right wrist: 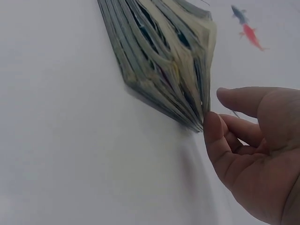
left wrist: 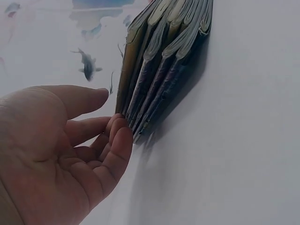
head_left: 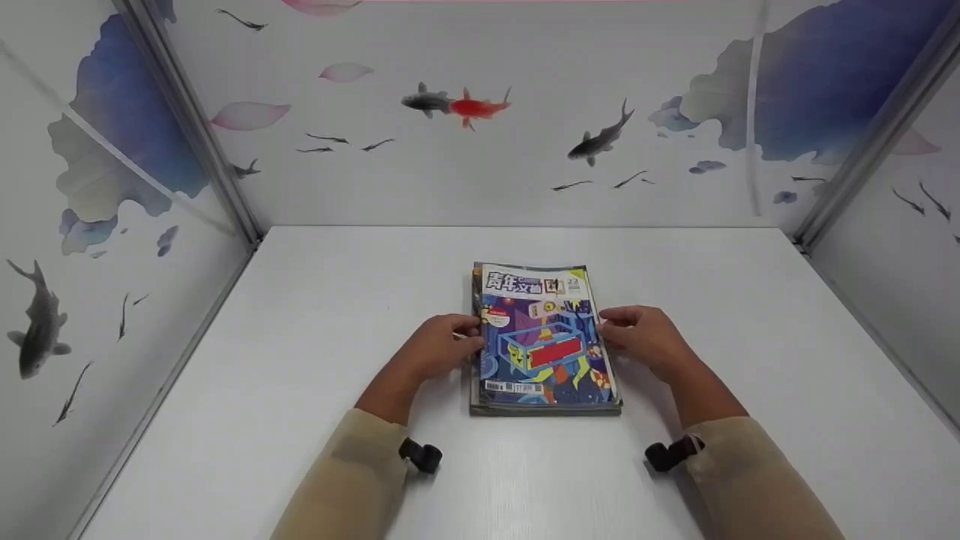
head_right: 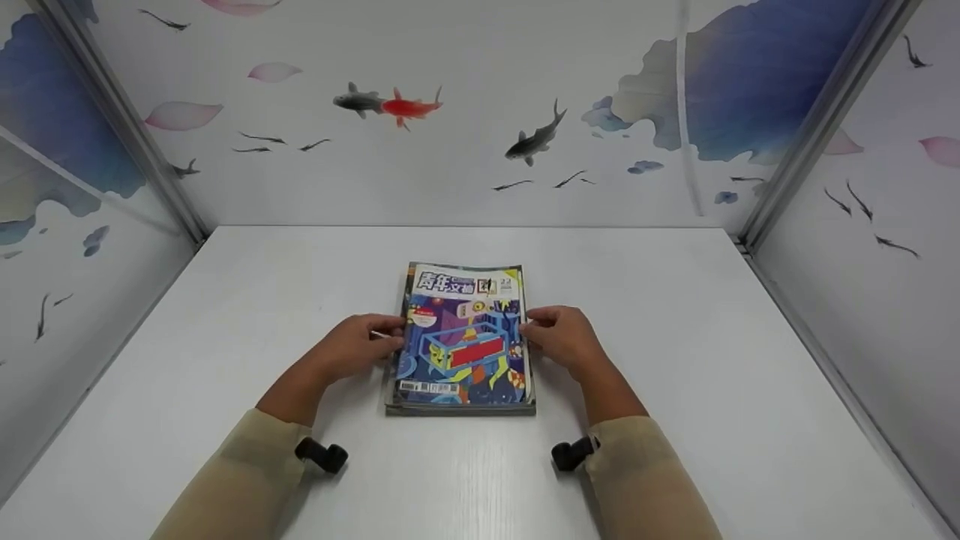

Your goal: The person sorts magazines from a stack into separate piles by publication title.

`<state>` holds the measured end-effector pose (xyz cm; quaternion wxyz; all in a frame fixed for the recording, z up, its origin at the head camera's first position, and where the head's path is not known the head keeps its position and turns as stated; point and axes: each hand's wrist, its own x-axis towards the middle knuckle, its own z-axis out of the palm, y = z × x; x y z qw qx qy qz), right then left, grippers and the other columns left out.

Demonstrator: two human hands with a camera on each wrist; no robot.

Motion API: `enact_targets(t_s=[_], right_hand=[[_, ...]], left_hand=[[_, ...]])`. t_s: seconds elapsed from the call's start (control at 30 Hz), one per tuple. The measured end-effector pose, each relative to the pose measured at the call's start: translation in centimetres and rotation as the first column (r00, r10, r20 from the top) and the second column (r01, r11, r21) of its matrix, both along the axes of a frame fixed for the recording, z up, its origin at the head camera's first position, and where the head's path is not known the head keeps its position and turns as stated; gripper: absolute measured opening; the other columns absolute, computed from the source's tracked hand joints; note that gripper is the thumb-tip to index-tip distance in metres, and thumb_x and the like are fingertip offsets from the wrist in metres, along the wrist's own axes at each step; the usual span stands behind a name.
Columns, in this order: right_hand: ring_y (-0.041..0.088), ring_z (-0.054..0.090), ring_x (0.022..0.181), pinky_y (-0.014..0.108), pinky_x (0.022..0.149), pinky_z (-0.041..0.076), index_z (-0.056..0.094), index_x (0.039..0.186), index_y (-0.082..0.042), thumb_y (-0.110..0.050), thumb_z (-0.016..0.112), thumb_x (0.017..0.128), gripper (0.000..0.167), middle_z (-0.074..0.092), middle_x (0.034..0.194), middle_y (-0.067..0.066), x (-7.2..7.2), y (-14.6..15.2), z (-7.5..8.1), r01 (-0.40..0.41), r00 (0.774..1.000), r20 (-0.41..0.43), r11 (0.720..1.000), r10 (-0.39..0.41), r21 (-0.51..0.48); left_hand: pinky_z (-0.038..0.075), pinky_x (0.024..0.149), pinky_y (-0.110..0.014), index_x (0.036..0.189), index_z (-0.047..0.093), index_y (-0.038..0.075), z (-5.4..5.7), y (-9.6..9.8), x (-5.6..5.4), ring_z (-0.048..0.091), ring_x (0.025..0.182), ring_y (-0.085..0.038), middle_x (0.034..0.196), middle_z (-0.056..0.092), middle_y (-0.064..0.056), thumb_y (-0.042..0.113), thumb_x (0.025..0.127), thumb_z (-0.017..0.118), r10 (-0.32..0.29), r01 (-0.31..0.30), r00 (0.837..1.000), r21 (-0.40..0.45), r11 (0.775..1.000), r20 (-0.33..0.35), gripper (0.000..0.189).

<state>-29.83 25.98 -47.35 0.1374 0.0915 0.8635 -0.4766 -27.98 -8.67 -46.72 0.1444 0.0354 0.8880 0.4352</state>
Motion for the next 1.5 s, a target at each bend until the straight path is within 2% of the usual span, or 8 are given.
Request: enact_targets(t_s=[0.23, 0.43, 0.6, 0.87, 1.07, 1.23, 1.5], right_hand=[[0.028, 0.066, 0.127, 0.043, 0.113, 0.055, 0.062, 0.151, -0.016, -0.043, 0.075, 0.1, 0.059, 0.063, 0.151, 0.013, -0.07, 0.14, -0.1, -0.011, 1.0, 0.011, 1.0, 0.01, 0.02], [0.029, 0.064, 0.127, 0.043, 0.114, 0.055, 0.062, 0.15, -0.017, -0.042, 0.076, 0.099, 0.058, 0.063, 0.15, 0.012, -0.09, 0.08, -0.3, -0.003, 1.0, 0.026, 1.0, 0.002, 0.015], [0.028, 0.066, 0.127, 0.041, 0.112, 0.057, 0.063, 0.149, -0.016, -0.04, 0.08, 0.097, 0.06, 0.064, 0.148, 0.013, -0.14, 0.09, -0.44, -0.006, 1.0, 0.019, 1.0, 0.006, 0.004], [0.027, 0.064, 0.119, 0.028, 0.096, 0.061, 0.064, 0.148, -0.012, -0.04, 0.087, 0.091, 0.067, 0.069, 0.135, 0.012, 0.06, 0.19, -0.45, -0.026, 1.0, -0.014, 1.0, 0.026, -0.006], [0.026, 0.063, 0.117, 0.028, 0.095, 0.06, 0.064, 0.148, -0.012, -0.038, 0.089, 0.089, 0.069, 0.069, 0.132, 0.011, 0.16, 0.21, -0.41, -0.027, 1.0, -0.013, 1.0, 0.027, -0.012], [0.027, 0.063, 0.118, 0.027, 0.095, 0.06, 0.064, 0.148, -0.013, -0.038, 0.089, 0.088, 0.069, 0.069, 0.133, 0.011, 0.16, 0.13, -0.37, -0.023, 1.0, -0.008, 1.0, 0.023, -0.012], [0.028, 0.063, 0.118, 0.027, 0.093, 0.06, 0.064, 0.149, -0.015, -0.04, 0.088, 0.09, 0.069, 0.068, 0.135, 0.012, 0.21, 0.15, -0.46, -0.026, 0.999, -0.025, 1.0, 0.026, 0.001]], left_hand=[[0.061, 0.102, -0.04, 0.149, 0.063, 0.014, -0.1, 0.4, -0.24, 0.066, 0.119, -0.021, 0.131, 0.069, -0.002, 0.032, 0.104, 0.071, 0.018, -0.018, 1.0, 0.002, 1.0, 0.011, 0.05], [0.062, 0.097, -0.037, 0.146, 0.066, 0.017, -0.11, 0.56, -0.24, 0.065, 0.115, -0.021, 0.125, 0.069, 0.0, 0.031, 0.102, 0.073, 0.039, -0.039, 0.999, -0.008, 0.999, 0.006, 0.046], [0.062, 0.099, -0.037, 0.143, 0.069, 0.019, -0.04, 0.66, -0.14, 0.065, 0.115, -0.02, 0.124, 0.07, 0.001, 0.031, 0.1, 0.077, 0.054, -0.054, 0.999, 0.001, 0.999, 0.006, 0.046], [0.063, 0.097, -0.036, 0.137, 0.072, 0.016, -0.07, 0.85, 0.02, 0.069, 0.107, -0.018, 0.119, 0.073, 0.0, 0.025, 0.097, 0.08, 0.088, -0.089, 0.996, 0.057, 0.994, 0.014, 0.042], [0.065, 0.093, -0.036, 0.135, 0.072, 0.014, -0.11, 0.95, 0.09, 0.071, 0.105, -0.02, 0.117, 0.074, -0.002, 0.018, 0.097, 0.078, 0.072, -0.077, 0.996, 0.141, 0.987, 0.043, 0.039], [0.065, 0.095, -0.037, 0.131, 0.071, 0.011, -0.07, 0.98, 0.13, 0.073, 0.105, -0.021, 0.117, 0.076, -0.005, 0.016, 0.097, 0.076, 0.056, -0.063, 0.998, 0.182, 0.981, 0.04, 0.035], [0.062, 0.103, -0.04, 0.132, 0.067, 0.008, -0.01, 0.91, 0.12, 0.071, 0.11, -0.023, 0.123, 0.073, -0.009, 0.011, 0.099, 0.072, 0.099, -0.123, 0.989, 0.253, 0.96, 0.107, 0.034]])
